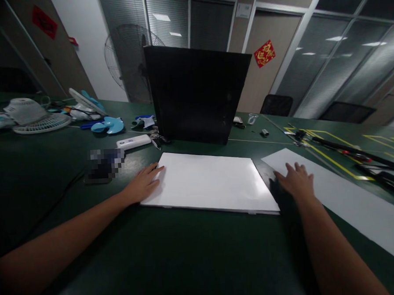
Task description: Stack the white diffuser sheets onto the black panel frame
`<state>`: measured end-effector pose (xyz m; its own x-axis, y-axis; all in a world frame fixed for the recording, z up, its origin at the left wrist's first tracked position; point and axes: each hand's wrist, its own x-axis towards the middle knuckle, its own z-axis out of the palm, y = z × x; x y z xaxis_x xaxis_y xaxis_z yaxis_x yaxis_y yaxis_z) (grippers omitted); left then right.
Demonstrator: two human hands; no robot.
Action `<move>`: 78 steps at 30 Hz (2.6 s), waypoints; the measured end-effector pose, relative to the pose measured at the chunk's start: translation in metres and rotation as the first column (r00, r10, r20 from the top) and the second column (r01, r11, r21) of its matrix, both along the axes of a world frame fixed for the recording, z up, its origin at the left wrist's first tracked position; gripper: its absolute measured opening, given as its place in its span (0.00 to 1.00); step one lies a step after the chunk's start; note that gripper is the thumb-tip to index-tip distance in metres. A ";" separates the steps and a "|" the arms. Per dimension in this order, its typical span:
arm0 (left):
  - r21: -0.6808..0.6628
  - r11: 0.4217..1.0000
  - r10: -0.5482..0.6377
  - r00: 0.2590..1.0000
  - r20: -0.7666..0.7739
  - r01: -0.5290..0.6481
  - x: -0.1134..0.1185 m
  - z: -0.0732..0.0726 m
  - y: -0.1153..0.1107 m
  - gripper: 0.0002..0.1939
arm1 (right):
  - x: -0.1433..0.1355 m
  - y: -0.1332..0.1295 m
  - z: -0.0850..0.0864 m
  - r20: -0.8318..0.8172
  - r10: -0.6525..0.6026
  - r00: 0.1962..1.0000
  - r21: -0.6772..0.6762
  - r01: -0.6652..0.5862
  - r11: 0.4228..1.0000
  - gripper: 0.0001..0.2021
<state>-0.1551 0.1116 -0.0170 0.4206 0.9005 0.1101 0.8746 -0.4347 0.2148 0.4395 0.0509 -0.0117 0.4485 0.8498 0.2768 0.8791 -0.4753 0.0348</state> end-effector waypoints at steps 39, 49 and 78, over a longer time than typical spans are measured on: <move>0.004 1.000 0.017 0.995 0.094 -0.017 0.000 -0.004 -0.001 0.39 | -0.226 -0.042 0.032 -0.128 0.838 0.530 -0.057 -0.848 0.527 0.27; -0.035 0.999 0.004 0.999 0.042 -0.003 0.003 0.004 -0.004 0.38 | -0.203 -0.028 0.023 -0.147 0.821 0.551 0.117 -0.815 0.568 0.28; 0.016 1.000 -0.022 1.000 -0.011 0.022 0.000 -0.004 0.001 0.32 | -0.109 -0.004 0.011 -0.212 0.062 0.975 -0.116 -0.088 0.989 0.31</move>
<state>-0.1546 0.1122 -0.0210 0.4419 0.8891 0.1197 0.8668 -0.4575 0.1983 0.3309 0.0466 -0.0005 0.4189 0.9050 0.0745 0.9062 -0.4114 -0.0978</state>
